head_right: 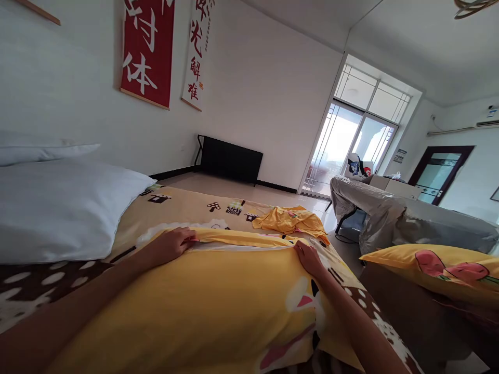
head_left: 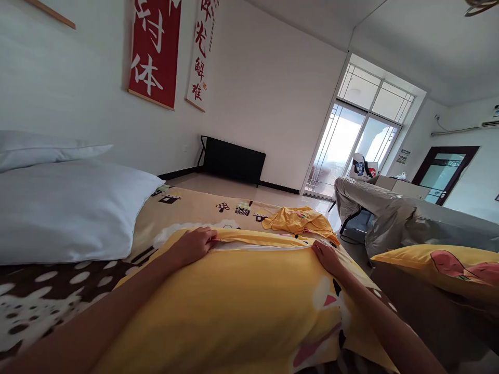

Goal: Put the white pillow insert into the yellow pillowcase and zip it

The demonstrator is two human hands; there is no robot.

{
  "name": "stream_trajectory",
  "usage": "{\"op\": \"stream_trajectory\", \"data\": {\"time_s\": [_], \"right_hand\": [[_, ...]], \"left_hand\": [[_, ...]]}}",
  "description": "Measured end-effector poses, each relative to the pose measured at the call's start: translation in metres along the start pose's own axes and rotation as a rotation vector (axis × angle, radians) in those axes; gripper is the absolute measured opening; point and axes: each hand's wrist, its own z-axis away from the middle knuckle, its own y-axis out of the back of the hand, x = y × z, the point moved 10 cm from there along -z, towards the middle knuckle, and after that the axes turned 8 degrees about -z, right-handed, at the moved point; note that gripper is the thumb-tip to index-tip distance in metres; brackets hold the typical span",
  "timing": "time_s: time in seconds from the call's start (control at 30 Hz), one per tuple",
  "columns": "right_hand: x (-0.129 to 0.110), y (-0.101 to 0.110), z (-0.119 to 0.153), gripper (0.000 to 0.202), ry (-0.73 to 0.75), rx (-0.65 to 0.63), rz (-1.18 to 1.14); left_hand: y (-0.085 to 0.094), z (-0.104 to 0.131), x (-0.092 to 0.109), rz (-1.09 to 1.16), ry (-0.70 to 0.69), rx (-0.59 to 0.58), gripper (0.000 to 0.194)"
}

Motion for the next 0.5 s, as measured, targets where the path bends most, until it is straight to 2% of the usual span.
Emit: {"op": "stream_trajectory", "data": {"time_s": [0.13,0.23,0.3,0.37,0.43,0.5], "right_hand": [[0.0,0.013,0.002,0.034,-0.032,0.105,-0.029],[-0.004,0.037,0.005,0.038,-0.086,0.275,-0.042],[-0.013,0.061,0.007,0.039,-0.127,0.415,-0.05],[-0.027,0.091,0.009,0.038,-0.133,0.579,-0.076],[-0.044,0.122,0.013,0.035,-0.09,0.764,-0.101],[-0.059,0.143,0.02,0.033,-0.024,0.92,-0.09]], "left_hand": [[0.023,0.006,0.003,0.035,0.113,0.138,0.028],[0.056,0.018,0.005,0.192,0.256,0.403,0.02],[0.082,0.024,0.007,0.298,0.324,0.605,0.014],[0.11,0.022,0.014,0.325,0.327,0.757,0.011],[0.139,0.012,0.023,0.312,0.296,0.851,0.012],[0.167,0.004,0.028,0.295,0.264,0.918,0.015]]}}
